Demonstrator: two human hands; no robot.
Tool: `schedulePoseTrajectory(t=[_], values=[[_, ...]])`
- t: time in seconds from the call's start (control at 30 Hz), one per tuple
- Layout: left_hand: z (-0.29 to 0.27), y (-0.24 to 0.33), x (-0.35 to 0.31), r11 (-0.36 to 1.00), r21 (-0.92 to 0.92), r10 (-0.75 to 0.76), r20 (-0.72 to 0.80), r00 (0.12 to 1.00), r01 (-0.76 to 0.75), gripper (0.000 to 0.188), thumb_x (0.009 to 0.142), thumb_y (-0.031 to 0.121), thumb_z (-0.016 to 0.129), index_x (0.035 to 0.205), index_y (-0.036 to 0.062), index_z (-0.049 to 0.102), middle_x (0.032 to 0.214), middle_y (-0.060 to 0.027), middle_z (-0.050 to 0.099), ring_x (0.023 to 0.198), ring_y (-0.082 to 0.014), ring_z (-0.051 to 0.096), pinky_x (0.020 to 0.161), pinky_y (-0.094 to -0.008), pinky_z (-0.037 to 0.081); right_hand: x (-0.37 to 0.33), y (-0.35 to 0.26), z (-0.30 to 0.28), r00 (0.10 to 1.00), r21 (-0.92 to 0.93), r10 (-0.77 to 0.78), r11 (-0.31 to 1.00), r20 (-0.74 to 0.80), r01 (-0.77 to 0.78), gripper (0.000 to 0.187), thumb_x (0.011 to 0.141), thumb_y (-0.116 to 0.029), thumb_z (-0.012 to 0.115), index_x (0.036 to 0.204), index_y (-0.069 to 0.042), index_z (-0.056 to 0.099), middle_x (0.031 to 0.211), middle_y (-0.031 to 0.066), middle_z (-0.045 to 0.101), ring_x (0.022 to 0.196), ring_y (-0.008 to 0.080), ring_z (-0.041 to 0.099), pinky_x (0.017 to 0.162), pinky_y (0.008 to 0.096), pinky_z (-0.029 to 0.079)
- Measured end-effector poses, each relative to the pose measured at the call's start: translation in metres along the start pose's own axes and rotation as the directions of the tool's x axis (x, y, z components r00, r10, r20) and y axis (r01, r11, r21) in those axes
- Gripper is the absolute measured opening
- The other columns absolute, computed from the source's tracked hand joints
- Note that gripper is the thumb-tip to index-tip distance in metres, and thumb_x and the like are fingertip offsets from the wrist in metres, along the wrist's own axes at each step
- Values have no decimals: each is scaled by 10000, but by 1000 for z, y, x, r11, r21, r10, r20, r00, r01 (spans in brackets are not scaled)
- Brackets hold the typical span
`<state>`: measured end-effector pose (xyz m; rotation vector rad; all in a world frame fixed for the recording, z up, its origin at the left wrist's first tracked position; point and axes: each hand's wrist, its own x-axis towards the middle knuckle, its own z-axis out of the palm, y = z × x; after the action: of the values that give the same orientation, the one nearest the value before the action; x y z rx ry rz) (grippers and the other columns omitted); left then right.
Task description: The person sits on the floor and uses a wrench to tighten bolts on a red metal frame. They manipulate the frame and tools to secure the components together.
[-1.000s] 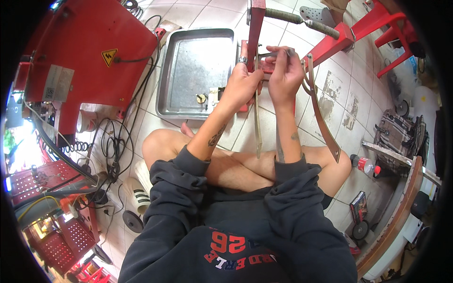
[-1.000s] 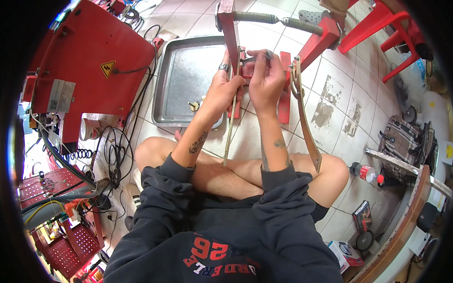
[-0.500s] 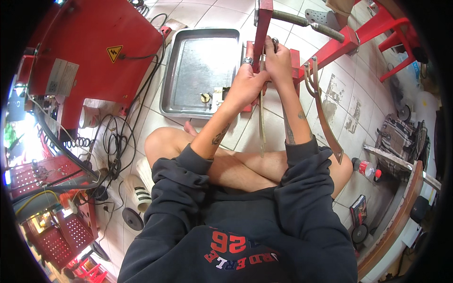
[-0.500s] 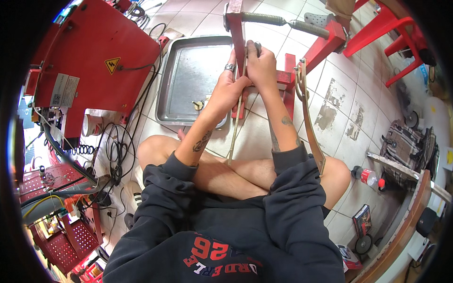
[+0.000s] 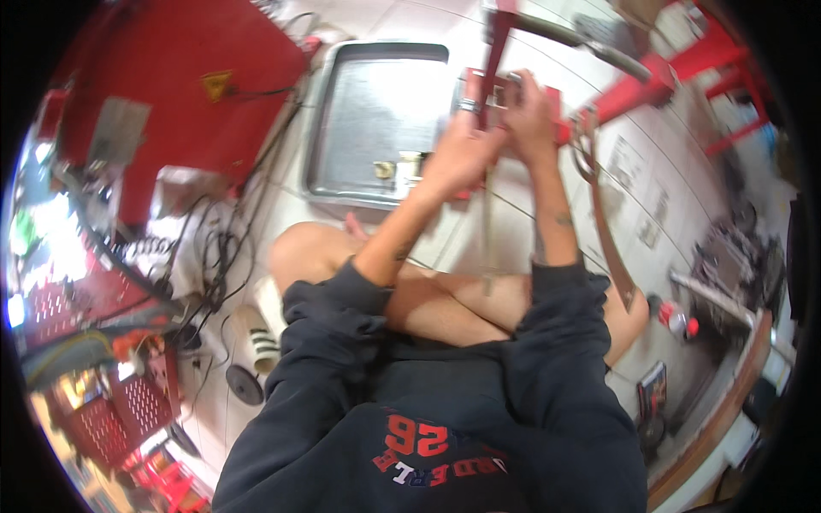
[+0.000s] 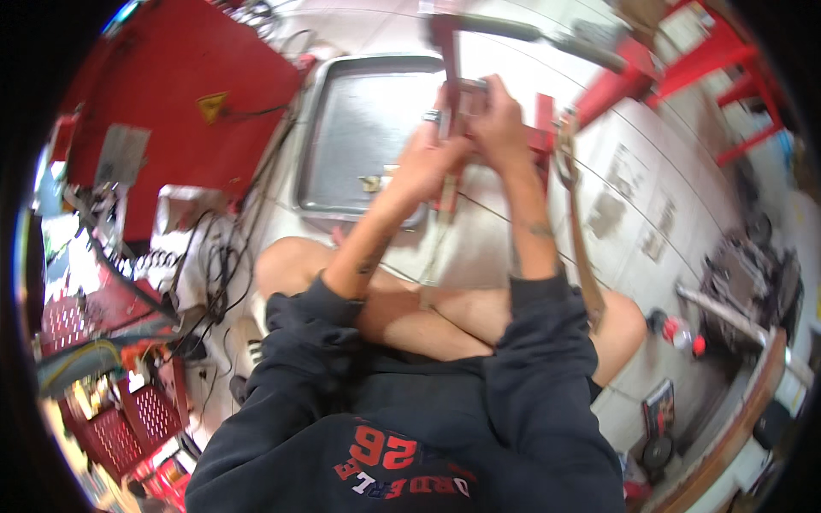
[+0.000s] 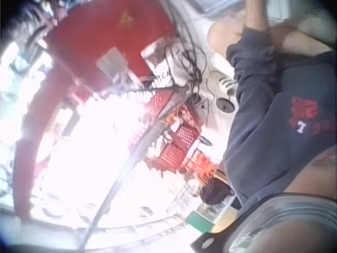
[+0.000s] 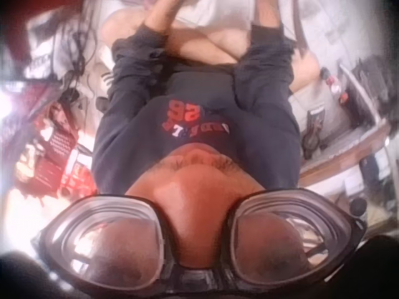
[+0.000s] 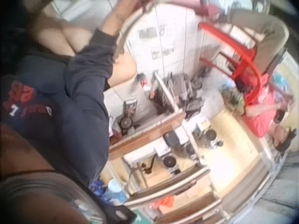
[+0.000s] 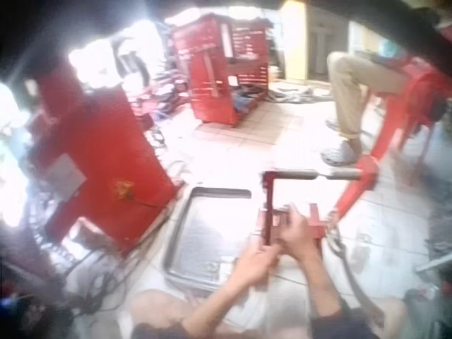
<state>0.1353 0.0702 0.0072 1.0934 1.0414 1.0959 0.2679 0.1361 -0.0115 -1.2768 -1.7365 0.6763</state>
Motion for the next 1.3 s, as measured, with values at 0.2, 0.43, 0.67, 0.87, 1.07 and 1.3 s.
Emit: schedulePoseTrajectory(t=[0.2, 0.43, 0.67, 0.87, 1.07, 1.3], values=[[26, -11, 3, 989, -58, 126, -113, 986, -134, 710, 791, 158, 656, 1414, 6, 353, 790, -157, 634, 602, -232, 626, 512, -383, 520, 4, 119, -10, 989, 428, -134, 899, 57, 97, 501, 885, -220, 695, 1285, 21, 512, 1152, 120, 619, 1043, 208, 603, 840, 353, 518], [14, 8, -15, 1000, 1, -20, 15, 1000, 20, 981, 841, 76, 521, 1555, 124, -150, 608, -122, 571, 388, -196, 524, 357, -330, 448, 14, 115, -7, 939, 509, 293, 790, 178, -343, 304, 1044, -249, 484, 1137, 27, 571, 1050, 64, 624, 933, 128, 578, 806, 277, 458], [33, -2, 0, 986, 141, 93, -59, 994, -84, 781, 853, 132, 563, 1521, 81, 162, 828, -158, 600, 619, -228, 556, 545, -391, 462, -2, 80, -16, 991, 420, 132, 898, 20, -128, 362, 960, -194, 544, 1252, 17, 507, 1000, 97, 638, 894, 186, 608, 750, 325, 507], [-1, -29, 12, 988, 136, 81, -47, 996, -74, 547, 909, 239, 610, 1382, 34, 427, 718, -41, 610, 554, -122, 562, 462, -307, 450, -4, 16, -7, 996, 313, 89, 946, 2, -86, 341, 796, -64, 594, 1133, -14, 608, 943, 76, 622, 818, 142, 589, 735, 301, 511], [20, 10, -2, 999, -35, -3, 35, 999, 4, 884, 860, -47, 513, 1593, 142, 56, 899, -36, 610, 565, -75, 502, 493, -238, 431, -5, -2, 0, 967, 468, 240, 866, -82, -175, 297, 1019, -285, 551, 966, 3, 599, 807, 36, 618, 737, 99, 558, 674, 270, 468], [11, 8, -5, 1000, -7, -19, 16, 1000, 19, 892, 859, 24, 517, 1585, 101, 5, 767, -14, 586, 516, -72, 497, 448, -241, 412, -10, 2, -21, 974, 610, 174, 759, 147, -228, 358, 960, -317, 650, 1128, -8, 584, 849, 38, 615, 668, 51, 533, 594, 251, 459]])
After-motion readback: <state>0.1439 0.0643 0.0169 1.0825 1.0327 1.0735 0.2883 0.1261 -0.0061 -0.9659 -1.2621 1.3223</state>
